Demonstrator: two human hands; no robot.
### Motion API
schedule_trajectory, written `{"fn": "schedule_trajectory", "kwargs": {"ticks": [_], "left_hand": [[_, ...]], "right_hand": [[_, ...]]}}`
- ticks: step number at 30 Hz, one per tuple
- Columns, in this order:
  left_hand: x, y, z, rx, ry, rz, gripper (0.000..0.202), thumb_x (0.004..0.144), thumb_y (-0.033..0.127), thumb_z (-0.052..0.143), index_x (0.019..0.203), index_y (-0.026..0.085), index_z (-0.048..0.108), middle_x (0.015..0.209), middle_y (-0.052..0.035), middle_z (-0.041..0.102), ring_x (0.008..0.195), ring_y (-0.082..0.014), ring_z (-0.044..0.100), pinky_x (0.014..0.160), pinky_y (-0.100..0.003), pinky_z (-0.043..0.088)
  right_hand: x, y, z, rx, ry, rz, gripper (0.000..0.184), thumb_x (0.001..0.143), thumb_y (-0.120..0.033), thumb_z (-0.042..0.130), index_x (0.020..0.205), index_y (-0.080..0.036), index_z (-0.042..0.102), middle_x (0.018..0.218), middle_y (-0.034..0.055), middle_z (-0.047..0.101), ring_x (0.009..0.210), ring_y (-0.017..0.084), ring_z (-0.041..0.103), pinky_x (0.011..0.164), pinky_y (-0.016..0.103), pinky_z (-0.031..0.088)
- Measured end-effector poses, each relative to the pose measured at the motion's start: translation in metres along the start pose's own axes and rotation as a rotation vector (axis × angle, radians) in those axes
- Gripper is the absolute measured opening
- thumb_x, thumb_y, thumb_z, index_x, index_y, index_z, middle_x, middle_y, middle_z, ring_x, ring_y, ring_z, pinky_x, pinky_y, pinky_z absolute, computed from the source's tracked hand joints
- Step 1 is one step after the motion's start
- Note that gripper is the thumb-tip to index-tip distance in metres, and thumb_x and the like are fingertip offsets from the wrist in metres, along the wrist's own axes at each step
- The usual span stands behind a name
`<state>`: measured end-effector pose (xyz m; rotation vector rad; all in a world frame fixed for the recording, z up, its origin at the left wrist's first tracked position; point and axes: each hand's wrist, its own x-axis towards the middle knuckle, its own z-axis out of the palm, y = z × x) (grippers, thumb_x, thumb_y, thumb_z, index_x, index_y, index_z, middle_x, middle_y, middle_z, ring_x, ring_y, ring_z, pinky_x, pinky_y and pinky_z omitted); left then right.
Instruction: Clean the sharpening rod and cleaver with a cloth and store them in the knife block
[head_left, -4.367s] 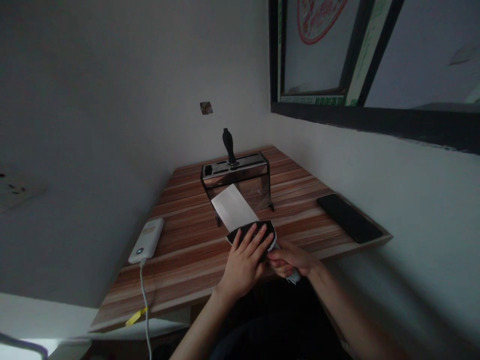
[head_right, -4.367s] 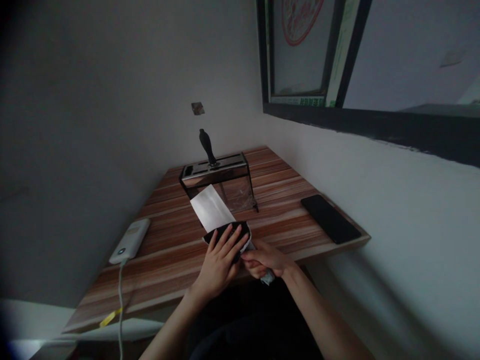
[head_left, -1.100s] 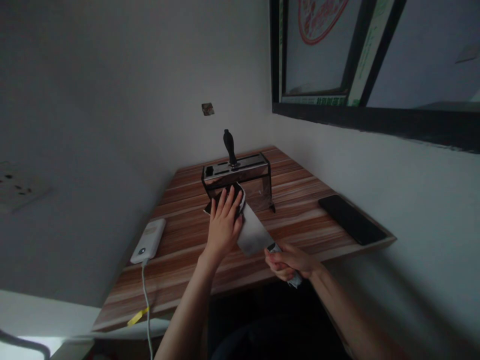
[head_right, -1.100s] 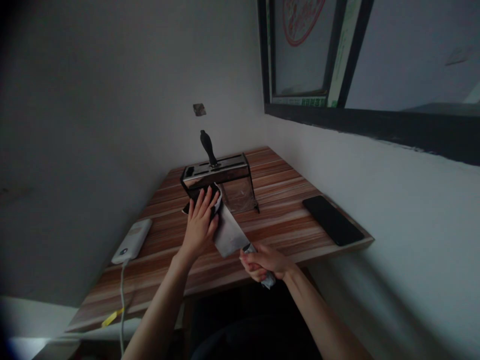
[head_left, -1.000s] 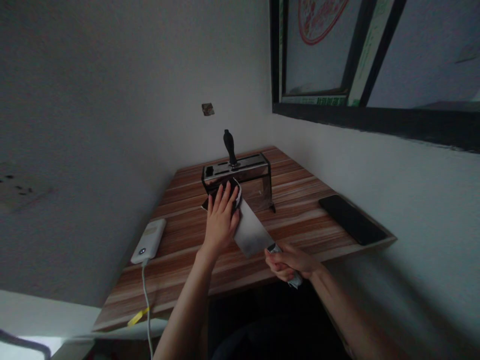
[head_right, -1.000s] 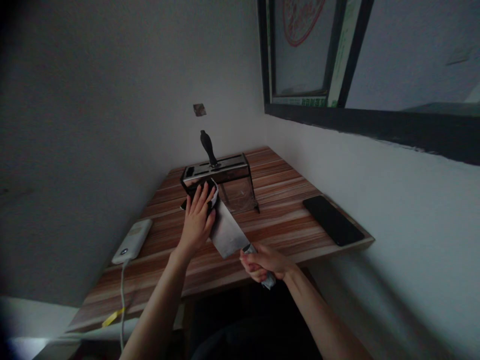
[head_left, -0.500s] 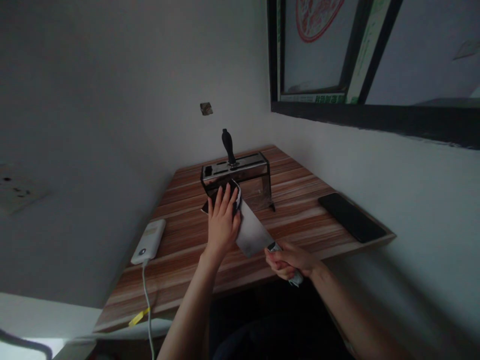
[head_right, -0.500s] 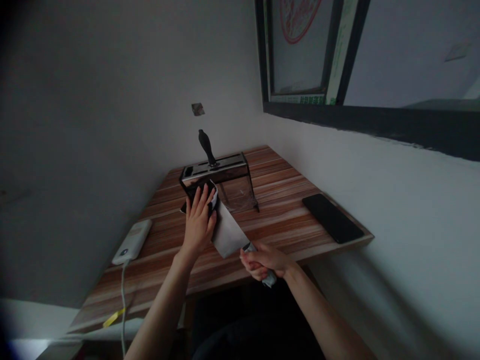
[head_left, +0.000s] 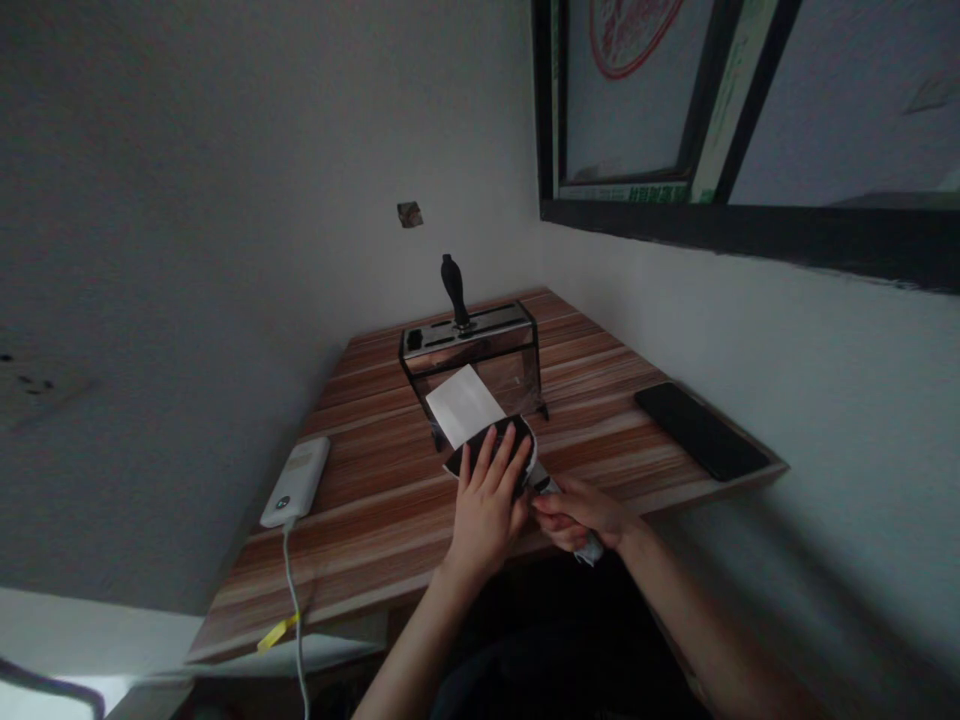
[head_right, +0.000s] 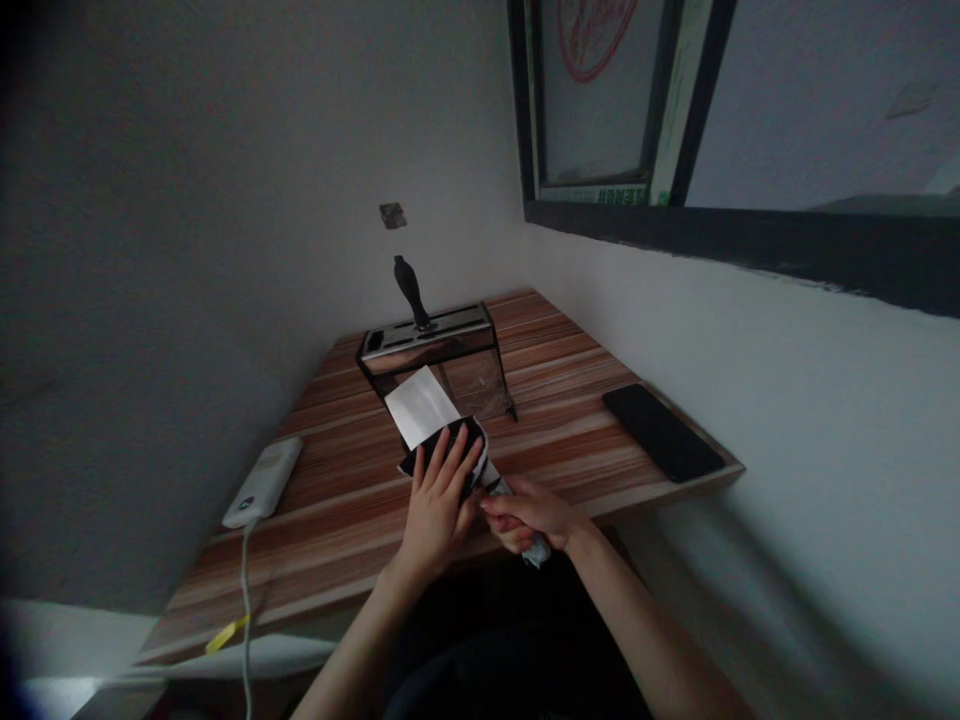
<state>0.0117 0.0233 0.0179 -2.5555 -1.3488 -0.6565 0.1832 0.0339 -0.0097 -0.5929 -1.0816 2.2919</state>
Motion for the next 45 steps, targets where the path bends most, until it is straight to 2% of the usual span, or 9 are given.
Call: {"fn": "schedule_trajectory", "kwargs": {"ticks": [8,19,22,29,39,45], "left_hand": [[-0.017,0.009,0.002,-0.092,-0.055,0.064,0.065,0.084,0.012,0.043,0.145,0.026,0.026,0.153,-0.0022,0.026,0.143,-0.0232,0.014,0.115,-0.050,0.008],[-0.017,0.007,-0.003,-0.081,-0.088,0.084,0.066,0.083,0.012,0.045,0.145,0.026,0.027,0.154,-0.0022,0.026,0.143,-0.0235,0.013,0.115,-0.050,0.009],[-0.015,0.004,-0.005,-0.069,-0.105,0.107,0.066,0.084,0.012,0.045,0.146,0.027,0.026,0.154,-0.0022,0.025,0.143,-0.0228,0.013,0.115,-0.049,0.010],[0.006,-0.015,-0.011,-0.033,-0.016,0.010,0.061,0.089,0.016,0.042,0.146,0.025,0.023,0.155,-0.0057,0.022,0.144,-0.0230,0.010,0.114,-0.051,0.010],[0.051,-0.061,-0.030,-0.019,0.134,-0.094,0.053,0.093,0.020,0.035,0.146,0.023,0.026,0.155,-0.0067,0.022,0.144,-0.0221,0.009,0.114,-0.052,0.009],[0.062,-0.072,-0.031,-0.043,0.175,-0.104,0.054,0.093,0.019,0.035,0.145,0.024,0.026,0.155,-0.0065,0.021,0.144,-0.0212,0.011,0.114,-0.052,0.011]], "right_hand": [[0.003,0.006,-0.006,0.013,0.043,0.021,0.036,0.068,-0.038,0.072,0.065,-0.018,0.042,0.040,-0.0126,0.037,0.029,0.000,0.023,0.031,0.012,0.022],[0.003,0.006,-0.007,0.003,0.044,0.010,0.034,0.068,-0.038,0.072,0.069,-0.019,0.043,0.040,-0.0133,0.036,0.030,0.000,0.023,0.031,0.012,0.022],[0.003,0.006,-0.006,-0.005,0.040,0.003,0.035,0.070,-0.039,0.070,0.066,-0.019,0.042,0.040,-0.0133,0.035,0.030,0.000,0.022,0.031,0.012,0.022],[0.000,0.001,-0.001,-0.049,-0.069,-0.009,0.040,0.078,-0.041,0.066,0.060,-0.017,0.040,0.043,-0.0128,0.032,0.030,-0.001,0.022,0.031,0.013,0.021],[0.000,0.003,-0.003,-0.026,-0.101,-0.040,0.033,0.081,-0.036,0.064,0.067,-0.018,0.041,0.049,-0.0120,0.035,0.032,-0.001,0.021,0.031,0.013,0.019],[-0.001,0.002,-0.002,-0.020,-0.109,-0.046,0.032,0.081,-0.036,0.064,0.068,-0.018,0.042,0.048,-0.0121,0.036,0.031,-0.001,0.021,0.032,0.013,0.021]]}}
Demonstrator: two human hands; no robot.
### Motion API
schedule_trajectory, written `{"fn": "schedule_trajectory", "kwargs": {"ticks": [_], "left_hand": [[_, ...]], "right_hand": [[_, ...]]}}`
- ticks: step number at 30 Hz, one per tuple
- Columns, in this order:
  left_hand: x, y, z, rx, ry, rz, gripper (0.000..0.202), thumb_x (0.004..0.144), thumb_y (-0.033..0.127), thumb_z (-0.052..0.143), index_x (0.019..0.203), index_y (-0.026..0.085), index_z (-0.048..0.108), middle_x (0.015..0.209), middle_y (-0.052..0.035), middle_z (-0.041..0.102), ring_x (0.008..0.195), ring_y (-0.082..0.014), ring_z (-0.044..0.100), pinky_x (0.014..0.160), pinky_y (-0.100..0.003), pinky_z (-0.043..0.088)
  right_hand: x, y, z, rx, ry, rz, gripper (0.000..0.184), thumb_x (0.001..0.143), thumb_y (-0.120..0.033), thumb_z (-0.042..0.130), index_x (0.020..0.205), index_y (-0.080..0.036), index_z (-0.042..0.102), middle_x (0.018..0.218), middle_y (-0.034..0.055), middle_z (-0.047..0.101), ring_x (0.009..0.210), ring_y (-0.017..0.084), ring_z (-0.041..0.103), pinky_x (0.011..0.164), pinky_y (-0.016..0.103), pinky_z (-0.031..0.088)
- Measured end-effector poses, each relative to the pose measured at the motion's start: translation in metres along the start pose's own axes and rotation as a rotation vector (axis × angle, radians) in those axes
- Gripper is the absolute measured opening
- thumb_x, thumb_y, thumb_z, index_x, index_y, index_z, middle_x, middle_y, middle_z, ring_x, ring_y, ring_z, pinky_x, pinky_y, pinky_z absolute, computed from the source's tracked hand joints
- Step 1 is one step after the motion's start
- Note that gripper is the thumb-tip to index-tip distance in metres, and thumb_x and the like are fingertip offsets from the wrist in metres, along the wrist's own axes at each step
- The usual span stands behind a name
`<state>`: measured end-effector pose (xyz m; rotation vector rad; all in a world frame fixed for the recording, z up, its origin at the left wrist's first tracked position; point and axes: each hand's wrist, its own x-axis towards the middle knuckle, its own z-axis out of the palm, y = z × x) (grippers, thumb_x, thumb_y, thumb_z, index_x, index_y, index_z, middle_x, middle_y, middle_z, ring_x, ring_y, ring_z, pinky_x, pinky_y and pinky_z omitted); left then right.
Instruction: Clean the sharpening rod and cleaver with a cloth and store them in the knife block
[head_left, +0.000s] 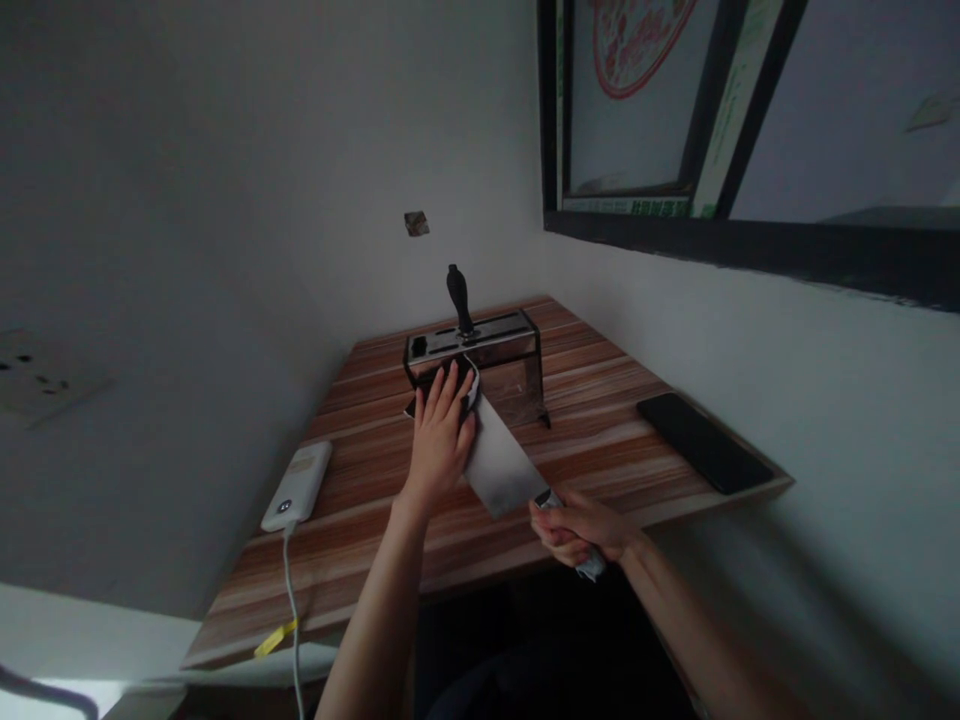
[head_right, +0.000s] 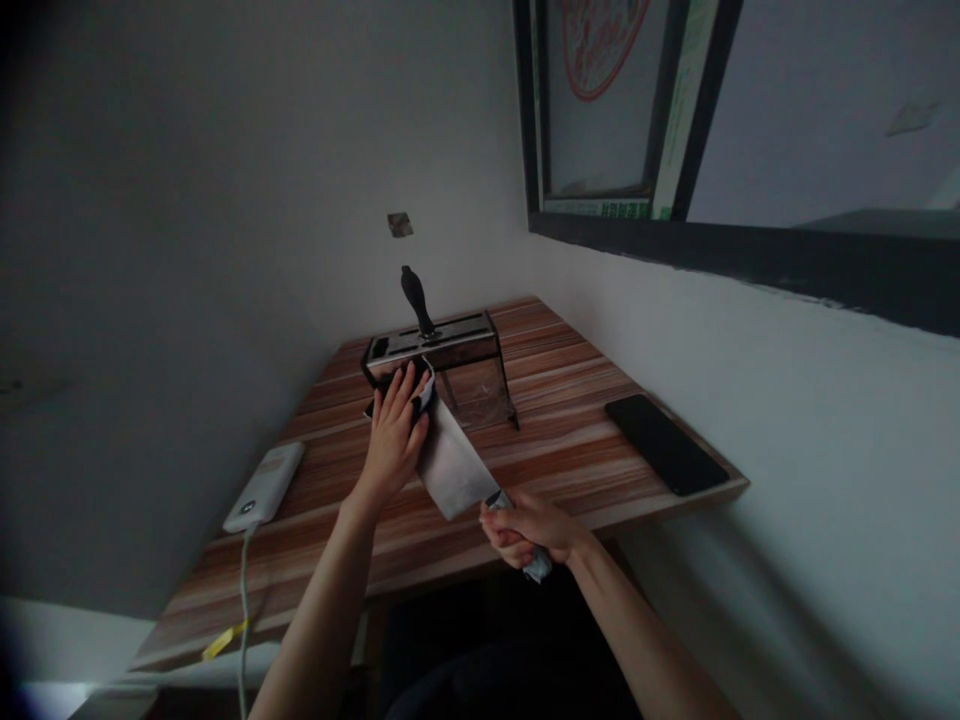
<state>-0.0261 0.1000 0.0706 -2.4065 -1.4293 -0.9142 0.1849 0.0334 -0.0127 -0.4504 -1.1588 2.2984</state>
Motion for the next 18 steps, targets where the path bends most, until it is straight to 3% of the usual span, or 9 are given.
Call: {"fn": "schedule_trajectory", "kwargs": {"ticks": [7,18], "left_hand": [[-0.006,0.006,0.004,0.035,0.013,-0.011,0.053,0.092,0.019,0.036,0.145,0.024,0.028,0.155,-0.0069,0.022,0.144,-0.0225,0.011,0.114,-0.054,0.009],[-0.046,0.041,0.018,0.022,-0.124,0.060,0.060,0.089,0.014,0.039,0.146,0.024,0.024,0.154,-0.0045,0.023,0.144,-0.0233,0.010,0.114,-0.054,0.011]], "right_hand": [[0.002,0.001,-0.004,0.023,-0.015,0.025,0.034,0.080,-0.037,0.065,0.067,-0.018,0.041,0.046,-0.0125,0.034,0.030,-0.001,0.021,0.031,0.013,0.020],[0.003,-0.003,-0.001,0.053,0.027,0.031,0.038,0.078,-0.039,0.067,0.064,-0.018,0.040,0.047,-0.0124,0.034,0.031,-0.001,0.020,0.030,0.013,0.019]]}}
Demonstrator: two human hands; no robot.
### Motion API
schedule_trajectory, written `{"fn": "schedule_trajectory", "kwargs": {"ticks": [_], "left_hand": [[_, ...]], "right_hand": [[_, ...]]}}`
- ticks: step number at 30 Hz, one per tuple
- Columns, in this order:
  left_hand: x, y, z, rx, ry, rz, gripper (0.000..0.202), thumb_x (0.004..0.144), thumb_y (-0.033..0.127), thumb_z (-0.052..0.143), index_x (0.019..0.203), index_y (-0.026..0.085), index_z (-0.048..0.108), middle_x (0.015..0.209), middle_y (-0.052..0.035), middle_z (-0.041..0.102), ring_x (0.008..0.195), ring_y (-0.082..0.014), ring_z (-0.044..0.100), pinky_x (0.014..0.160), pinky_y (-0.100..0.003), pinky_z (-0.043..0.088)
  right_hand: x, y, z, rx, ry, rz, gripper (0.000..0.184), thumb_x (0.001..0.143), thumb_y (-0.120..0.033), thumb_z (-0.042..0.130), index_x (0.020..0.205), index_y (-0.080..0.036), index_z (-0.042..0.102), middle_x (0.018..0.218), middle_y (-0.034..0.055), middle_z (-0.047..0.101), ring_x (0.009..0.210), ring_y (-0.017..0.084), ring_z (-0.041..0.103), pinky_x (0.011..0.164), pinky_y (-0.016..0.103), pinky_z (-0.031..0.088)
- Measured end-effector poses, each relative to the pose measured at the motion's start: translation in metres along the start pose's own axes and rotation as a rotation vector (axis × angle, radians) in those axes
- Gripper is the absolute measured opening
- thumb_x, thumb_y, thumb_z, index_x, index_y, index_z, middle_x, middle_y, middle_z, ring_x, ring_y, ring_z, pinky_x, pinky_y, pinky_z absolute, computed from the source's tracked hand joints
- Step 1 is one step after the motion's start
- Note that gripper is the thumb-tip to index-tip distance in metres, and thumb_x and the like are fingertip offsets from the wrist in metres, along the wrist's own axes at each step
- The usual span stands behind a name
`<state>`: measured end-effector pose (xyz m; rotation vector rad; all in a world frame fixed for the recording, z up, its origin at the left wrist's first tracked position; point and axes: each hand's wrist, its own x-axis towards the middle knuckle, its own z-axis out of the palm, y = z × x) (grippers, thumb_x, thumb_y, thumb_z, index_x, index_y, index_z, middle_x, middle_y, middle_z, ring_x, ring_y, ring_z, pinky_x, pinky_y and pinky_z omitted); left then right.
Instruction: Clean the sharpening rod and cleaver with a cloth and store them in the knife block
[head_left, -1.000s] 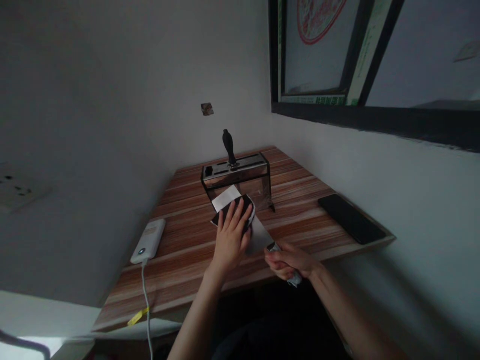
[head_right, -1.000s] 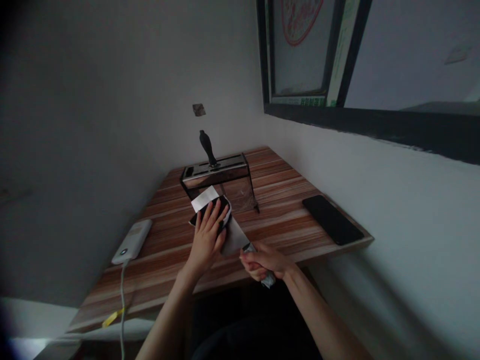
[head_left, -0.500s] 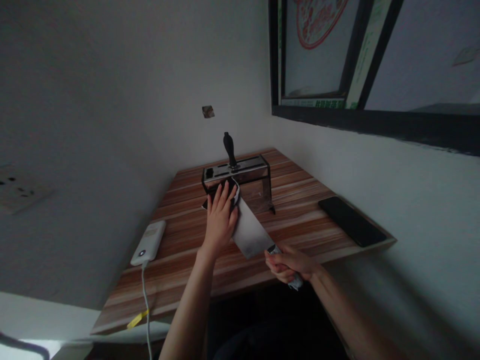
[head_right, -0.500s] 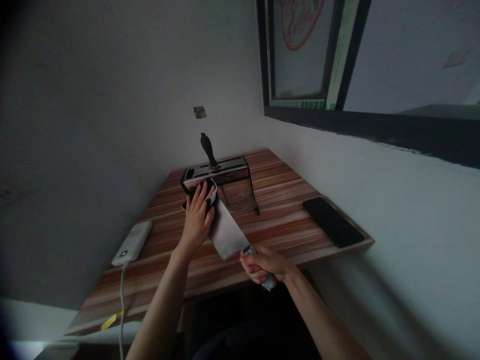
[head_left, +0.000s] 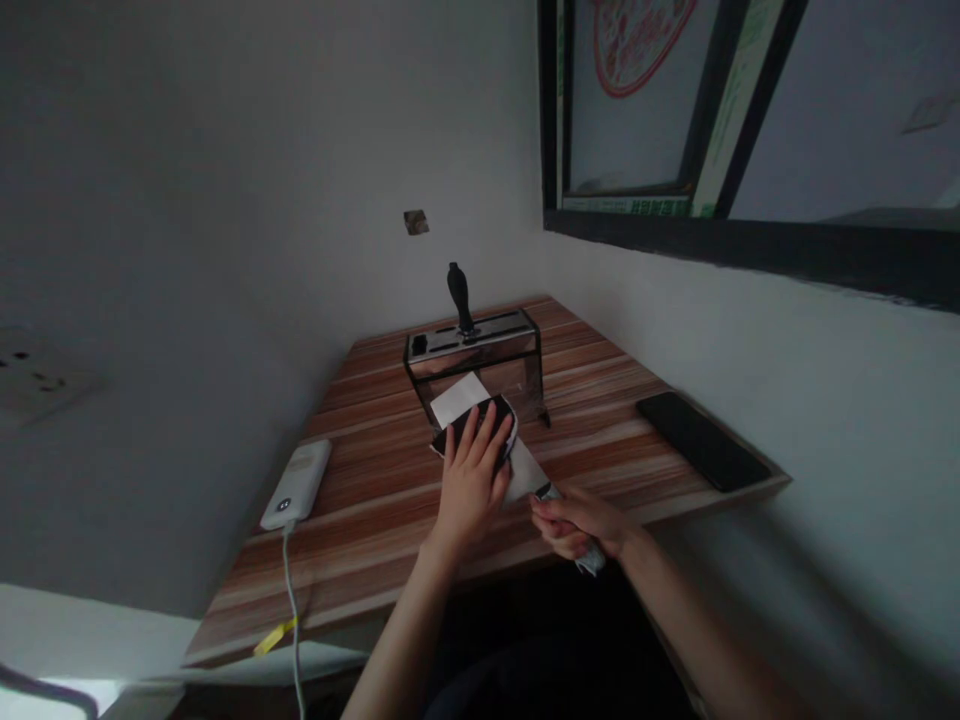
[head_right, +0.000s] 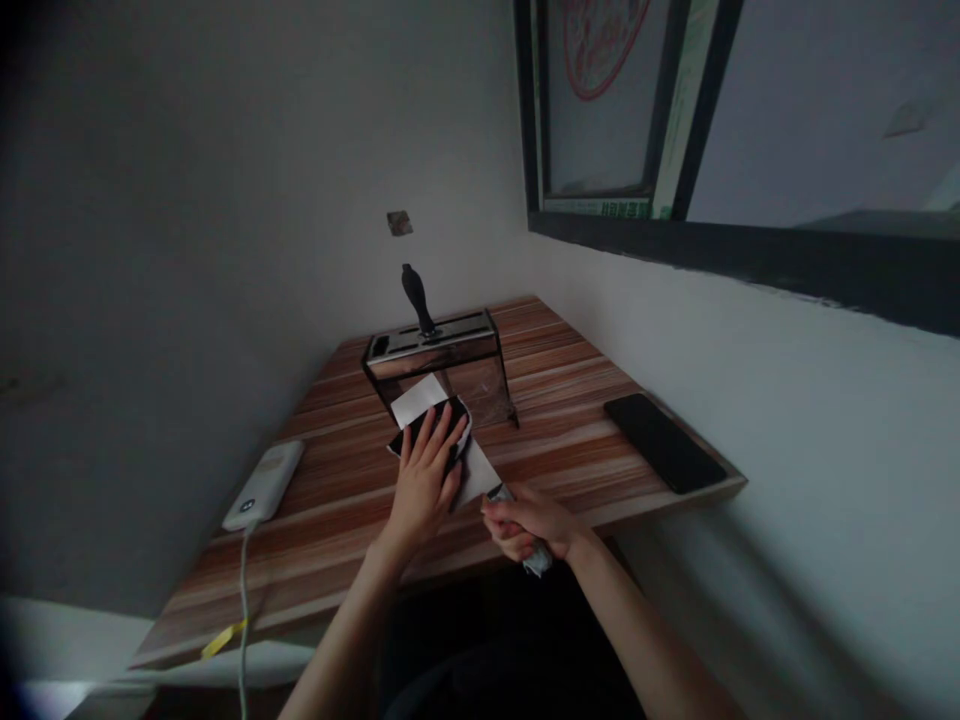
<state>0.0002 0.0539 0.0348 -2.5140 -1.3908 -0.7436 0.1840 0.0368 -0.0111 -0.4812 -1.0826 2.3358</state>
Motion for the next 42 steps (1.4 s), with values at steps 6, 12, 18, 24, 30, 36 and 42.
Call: {"fn": "schedule_trajectory", "kwargs": {"ticks": [6,12,18,24,30,36,42], "left_hand": [[-0.026,0.020,0.007,-0.018,-0.096,0.066,0.065,0.086,0.015,0.044,0.146,0.026,0.023,0.155,-0.0026,0.021,0.144,-0.0236,0.010,0.114,-0.053,0.011],[-0.038,0.030,0.008,-0.035,-0.146,0.108,0.069,0.084,0.012,0.046,0.147,0.026,0.021,0.155,-0.0028,0.021,0.144,-0.0247,0.010,0.114,-0.054,0.010],[-0.040,0.030,0.002,-0.071,-0.170,0.124,0.071,0.082,0.011,0.047,0.146,0.027,0.023,0.154,-0.0032,0.022,0.143,-0.0257,0.012,0.114,-0.054,0.011],[-0.039,0.030,-0.001,-0.067,-0.179,0.130,0.071,0.082,0.011,0.047,0.146,0.029,0.023,0.155,-0.0009,0.021,0.144,-0.0244,0.011,0.114,-0.053,0.011],[-0.037,0.028,-0.004,-0.029,-0.179,0.138,0.069,0.083,0.012,0.047,0.146,0.029,0.024,0.155,-0.0017,0.022,0.143,-0.0242,0.013,0.114,-0.052,0.013],[-0.024,0.011,-0.008,0.002,-0.112,0.097,0.063,0.087,0.015,0.045,0.146,0.027,0.025,0.155,-0.0042,0.022,0.144,-0.0243,0.011,0.114,-0.052,0.012],[0.003,-0.014,-0.016,0.013,-0.011,0.030,0.057,0.091,0.017,0.040,0.146,0.026,0.026,0.155,-0.0050,0.023,0.144,-0.0231,0.010,0.114,-0.053,0.011]], "right_hand": [[0.001,0.001,-0.001,-0.013,0.064,0.025,0.041,0.072,-0.043,0.071,0.061,-0.017,0.040,0.041,-0.0135,0.032,0.030,-0.001,0.020,0.030,0.012,0.020],[0.001,0.004,-0.003,0.007,0.134,0.031,0.039,0.067,-0.039,0.074,0.065,-0.018,0.042,0.041,-0.0128,0.037,0.030,-0.001,0.022,0.031,0.012,0.021],[0.001,0.007,-0.006,0.015,0.119,0.037,0.035,0.067,-0.036,0.073,0.066,-0.018,0.042,0.041,-0.0125,0.039,0.029,-0.001,0.024,0.031,0.012,0.022],[0.001,0.007,-0.005,0.006,0.125,0.022,0.034,0.068,-0.035,0.072,0.066,-0.019,0.042,0.040,-0.0129,0.037,0.029,0.000,0.023,0.031,0.012,0.022],[0.001,0.007,-0.004,-0.025,0.105,0.019,0.038,0.072,-0.038,0.069,0.060,-0.018,0.040,0.040,-0.0125,0.035,0.030,0.000,0.023,0.030,0.012,0.021],[-0.002,0.002,0.000,-0.080,0.025,0.022,0.039,0.078,-0.042,0.066,0.061,-0.017,0.041,0.043,-0.0131,0.031,0.031,-0.001,0.020,0.031,0.013,0.020],[-0.002,0.000,0.003,-0.084,0.009,-0.005,0.037,0.079,-0.041,0.065,0.066,-0.018,0.040,0.046,-0.0130,0.033,0.031,-0.001,0.020,0.031,0.014,0.019]]}}
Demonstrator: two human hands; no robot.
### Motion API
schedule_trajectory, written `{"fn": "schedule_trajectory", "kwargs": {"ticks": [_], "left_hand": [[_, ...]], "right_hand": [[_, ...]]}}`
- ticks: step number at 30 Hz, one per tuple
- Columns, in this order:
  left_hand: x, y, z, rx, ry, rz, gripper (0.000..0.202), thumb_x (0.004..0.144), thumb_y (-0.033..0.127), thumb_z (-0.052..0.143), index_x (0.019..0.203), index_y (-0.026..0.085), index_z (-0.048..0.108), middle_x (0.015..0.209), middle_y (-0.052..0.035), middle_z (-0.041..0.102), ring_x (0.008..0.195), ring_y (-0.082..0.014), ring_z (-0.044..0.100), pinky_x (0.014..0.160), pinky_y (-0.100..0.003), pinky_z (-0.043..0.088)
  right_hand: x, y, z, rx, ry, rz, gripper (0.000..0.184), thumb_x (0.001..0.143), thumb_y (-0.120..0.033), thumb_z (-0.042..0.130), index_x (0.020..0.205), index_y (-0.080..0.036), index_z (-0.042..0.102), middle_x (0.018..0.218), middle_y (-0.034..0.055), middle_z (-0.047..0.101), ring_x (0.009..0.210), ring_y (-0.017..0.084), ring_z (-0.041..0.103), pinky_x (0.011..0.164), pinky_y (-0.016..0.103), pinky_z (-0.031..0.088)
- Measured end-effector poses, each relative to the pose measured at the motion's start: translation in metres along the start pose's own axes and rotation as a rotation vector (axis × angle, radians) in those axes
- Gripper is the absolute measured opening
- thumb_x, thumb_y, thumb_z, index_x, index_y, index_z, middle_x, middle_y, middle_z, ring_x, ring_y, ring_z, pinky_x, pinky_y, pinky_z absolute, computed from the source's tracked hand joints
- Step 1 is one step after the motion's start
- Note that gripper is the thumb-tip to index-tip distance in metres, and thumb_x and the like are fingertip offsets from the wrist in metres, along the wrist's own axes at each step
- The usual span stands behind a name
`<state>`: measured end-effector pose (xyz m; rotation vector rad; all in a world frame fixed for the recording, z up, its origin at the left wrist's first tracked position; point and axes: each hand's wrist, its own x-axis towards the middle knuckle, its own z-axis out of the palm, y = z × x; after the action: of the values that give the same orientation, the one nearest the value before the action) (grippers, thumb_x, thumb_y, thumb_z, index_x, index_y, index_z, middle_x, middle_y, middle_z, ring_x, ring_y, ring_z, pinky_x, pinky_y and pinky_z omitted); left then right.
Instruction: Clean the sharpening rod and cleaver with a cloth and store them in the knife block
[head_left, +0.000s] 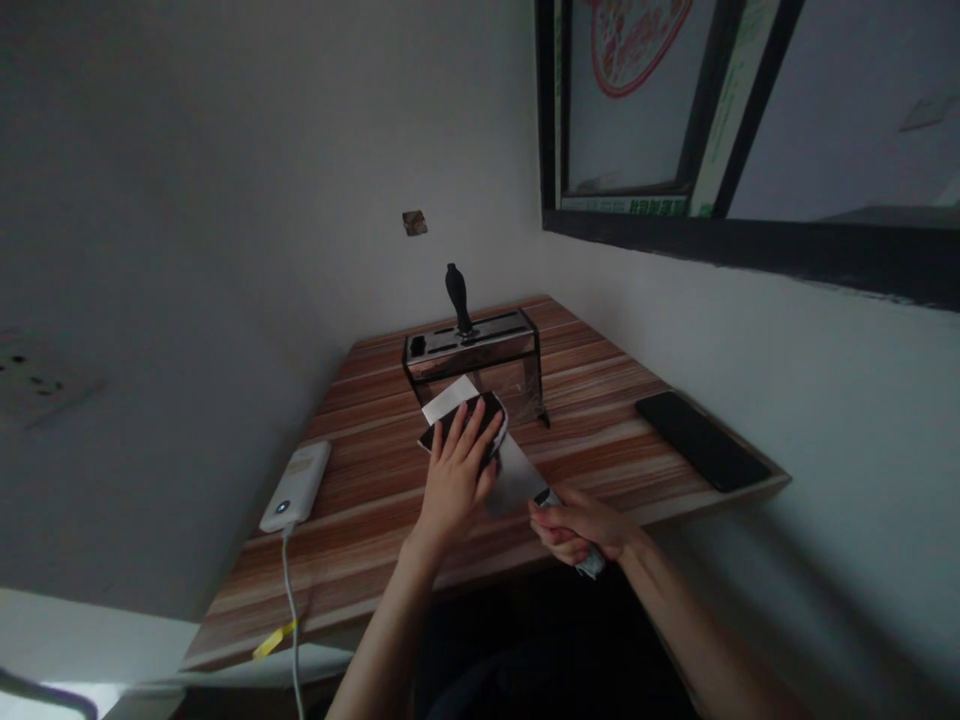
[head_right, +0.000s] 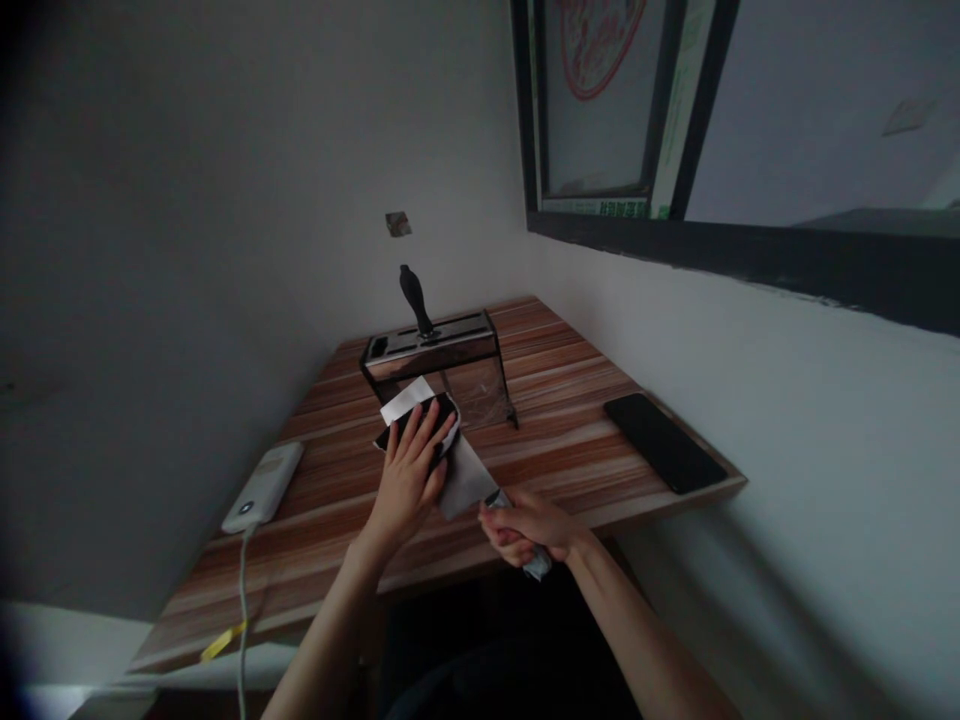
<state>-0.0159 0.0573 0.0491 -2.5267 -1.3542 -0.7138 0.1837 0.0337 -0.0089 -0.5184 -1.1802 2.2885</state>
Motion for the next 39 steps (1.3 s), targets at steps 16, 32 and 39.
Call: {"fn": "schedule_trajectory", "kwargs": {"ticks": [16,32,39], "left_hand": [[0.034,-0.021,-0.005,0.008,0.159,-0.119,0.054,0.091,0.017,0.037,0.144,0.025,0.031,0.154,-0.0063,0.024,0.143,-0.0233,0.013,0.114,-0.054,0.010],[-0.023,0.038,0.019,-0.122,-0.057,0.002,0.059,0.088,0.014,0.042,0.144,0.027,0.030,0.153,-0.0028,0.028,0.143,-0.0223,0.013,0.114,-0.054,0.012],[-0.041,0.053,0.016,-0.278,-0.173,0.092,0.060,0.086,0.012,0.041,0.143,0.024,0.030,0.151,-0.0017,0.032,0.143,-0.0199,0.015,0.116,-0.051,0.009]], "right_hand": [[0.000,0.002,-0.003,0.023,-0.002,0.008,0.035,0.078,-0.039,0.067,0.066,-0.018,0.041,0.045,-0.0131,0.035,0.030,-0.001,0.020,0.030,0.013,0.019],[0.003,0.003,-0.005,0.081,0.047,0.028,0.039,0.073,-0.042,0.070,0.063,-0.017,0.041,0.042,-0.0131,0.034,0.030,-0.001,0.020,0.030,0.013,0.021],[0.006,0.009,-0.008,0.059,0.202,0.024,0.039,0.065,-0.041,0.074,0.065,-0.019,0.041,0.038,-0.0137,0.036,0.028,0.000,0.024,0.030,0.013,0.022]]}}
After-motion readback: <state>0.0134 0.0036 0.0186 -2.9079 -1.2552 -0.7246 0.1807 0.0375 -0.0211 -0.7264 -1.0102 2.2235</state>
